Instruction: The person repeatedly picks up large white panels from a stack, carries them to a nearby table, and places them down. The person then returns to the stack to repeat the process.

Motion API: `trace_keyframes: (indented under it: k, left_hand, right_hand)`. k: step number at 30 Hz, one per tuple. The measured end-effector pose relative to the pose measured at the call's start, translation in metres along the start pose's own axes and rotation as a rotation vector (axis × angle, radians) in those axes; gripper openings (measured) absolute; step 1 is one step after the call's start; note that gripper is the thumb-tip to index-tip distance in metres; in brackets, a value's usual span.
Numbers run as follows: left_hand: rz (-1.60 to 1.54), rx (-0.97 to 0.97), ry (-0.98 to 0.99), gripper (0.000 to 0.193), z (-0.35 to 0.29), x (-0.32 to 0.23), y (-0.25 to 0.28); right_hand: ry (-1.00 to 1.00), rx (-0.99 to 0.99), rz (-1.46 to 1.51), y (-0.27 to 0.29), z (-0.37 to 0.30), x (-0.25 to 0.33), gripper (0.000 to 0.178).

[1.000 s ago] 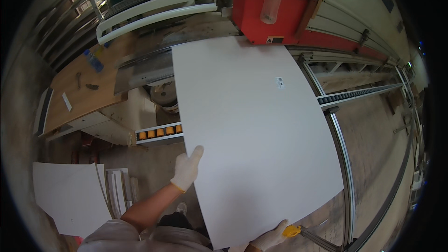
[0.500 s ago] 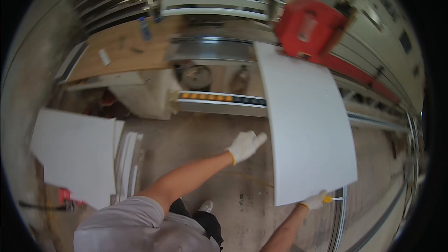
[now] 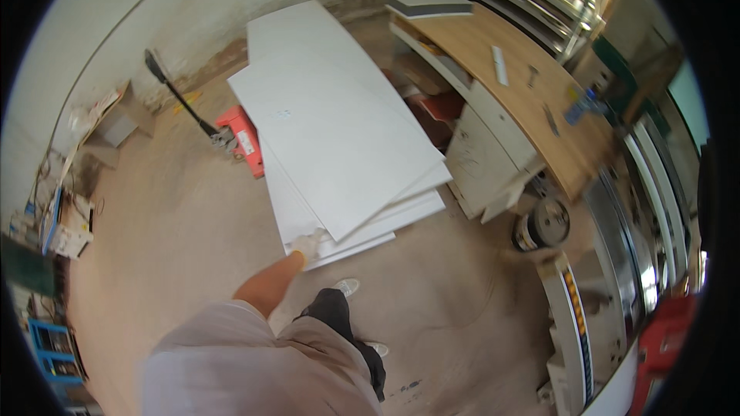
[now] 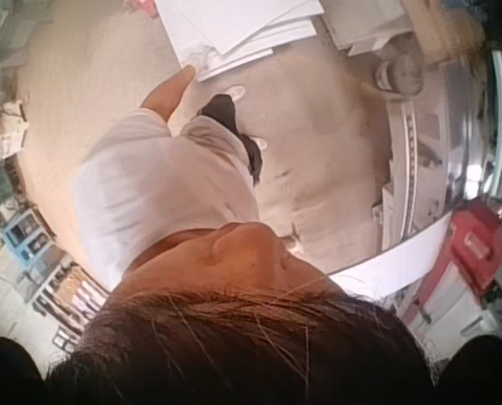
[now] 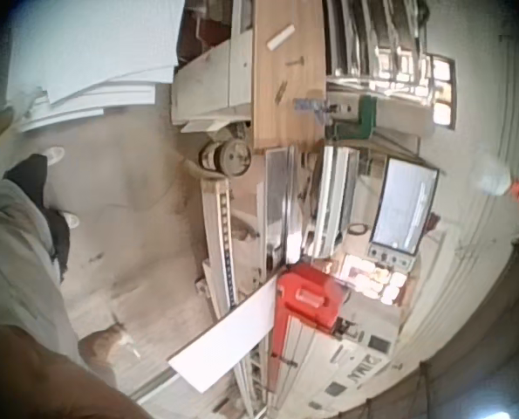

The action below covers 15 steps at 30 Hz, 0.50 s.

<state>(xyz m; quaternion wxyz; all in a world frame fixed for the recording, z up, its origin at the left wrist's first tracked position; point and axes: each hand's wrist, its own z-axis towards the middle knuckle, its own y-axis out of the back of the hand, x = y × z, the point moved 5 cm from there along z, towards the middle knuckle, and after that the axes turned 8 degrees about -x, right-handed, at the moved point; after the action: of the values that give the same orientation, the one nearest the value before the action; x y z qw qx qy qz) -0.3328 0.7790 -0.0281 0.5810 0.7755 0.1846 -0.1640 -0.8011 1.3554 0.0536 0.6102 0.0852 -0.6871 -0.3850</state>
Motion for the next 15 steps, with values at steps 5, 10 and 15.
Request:
trace_keyframes:
  k: [5, 10, 15]
  left_hand:
    - [-0.599, 0.074, 0.543, 0.079, 0.043, 0.022, -0.079]
    - [-0.426, -0.218, 0.263, 0.083, 0.047, 0.001, -0.071]
    - [-1.053, -0.132, 0.878, 0.079, 0.032, -0.005, -0.092]
  right_hand:
    - [-0.168, 0.687, -0.155, -0.141, -0.138, 0.048, 0.059]
    - [0.841, 1.309, -0.390, -0.321, -0.350, 0.230, 0.043]
    - [0.969, 1.225, -0.224, -0.416, -0.517, 0.369, 0.048]
